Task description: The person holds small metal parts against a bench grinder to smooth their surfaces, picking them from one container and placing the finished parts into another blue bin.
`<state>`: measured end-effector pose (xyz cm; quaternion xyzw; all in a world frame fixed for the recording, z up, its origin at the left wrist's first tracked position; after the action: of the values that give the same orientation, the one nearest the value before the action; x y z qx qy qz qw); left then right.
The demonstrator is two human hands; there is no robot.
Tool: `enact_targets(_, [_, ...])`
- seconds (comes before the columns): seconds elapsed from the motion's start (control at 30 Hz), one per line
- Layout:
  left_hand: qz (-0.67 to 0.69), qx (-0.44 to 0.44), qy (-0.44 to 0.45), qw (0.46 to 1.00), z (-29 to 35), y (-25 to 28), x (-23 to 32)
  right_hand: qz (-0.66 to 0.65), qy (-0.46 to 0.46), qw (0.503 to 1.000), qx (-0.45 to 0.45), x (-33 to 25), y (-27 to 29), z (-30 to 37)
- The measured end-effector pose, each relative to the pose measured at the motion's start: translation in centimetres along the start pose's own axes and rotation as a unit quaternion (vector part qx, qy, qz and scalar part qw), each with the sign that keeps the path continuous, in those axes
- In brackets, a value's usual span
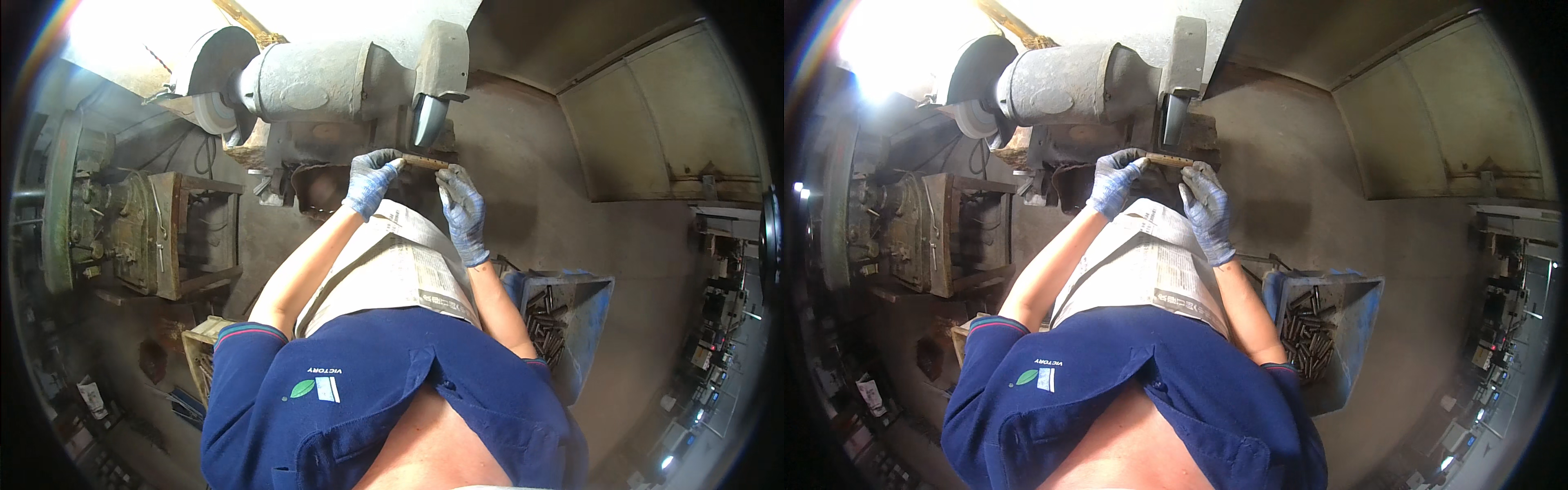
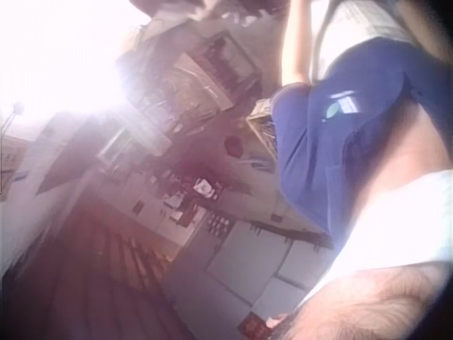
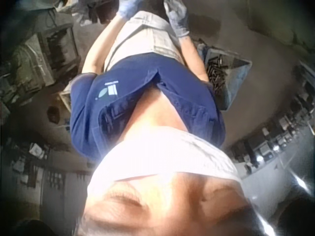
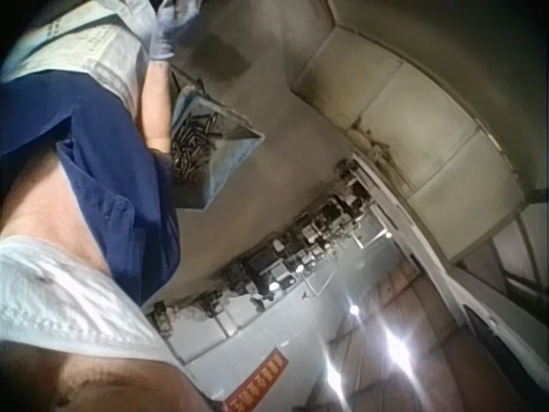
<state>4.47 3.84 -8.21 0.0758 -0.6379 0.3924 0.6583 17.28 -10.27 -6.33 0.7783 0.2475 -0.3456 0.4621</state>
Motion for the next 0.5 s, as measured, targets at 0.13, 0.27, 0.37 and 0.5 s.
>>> enact_targets(0.13, [0.064,0.017,0.012,0.998,-1.8,-0.6,-1.7,-0.155,-0.089,0.984,0.018,2.5,-0.3,-0.8])
enact_targets(0.27, [0.078,0.030,0.012,0.996,-3.4,-1.1,-3.1,-0.169,-0.109,0.979,0.023,4.1,0.3,-1.3])
enact_targets(0.37, [0.079,0.037,0.012,0.996,-3.8,-1.6,-2.8,-0.181,-0.112,0.977,0.020,4.2,0.7,-1.6])
enact_targets(0.5, [0.087,0.045,0.027,0.995,-4.1,-1.0,-2.9,-0.187,-0.127,0.974,0.029,4.6,-0.2,-1.6])
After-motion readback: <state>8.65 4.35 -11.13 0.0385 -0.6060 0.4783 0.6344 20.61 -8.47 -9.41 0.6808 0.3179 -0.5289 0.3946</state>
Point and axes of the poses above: each hand's wrist, its own z-axis away from the middle knuckle, its own y-axis out of the back of the hand, x = y × z, the point moved 2 cm from there along -z, towards the middle knuckle, and after that the axes turned 14 degrees about -x, right-handed, at the moved point
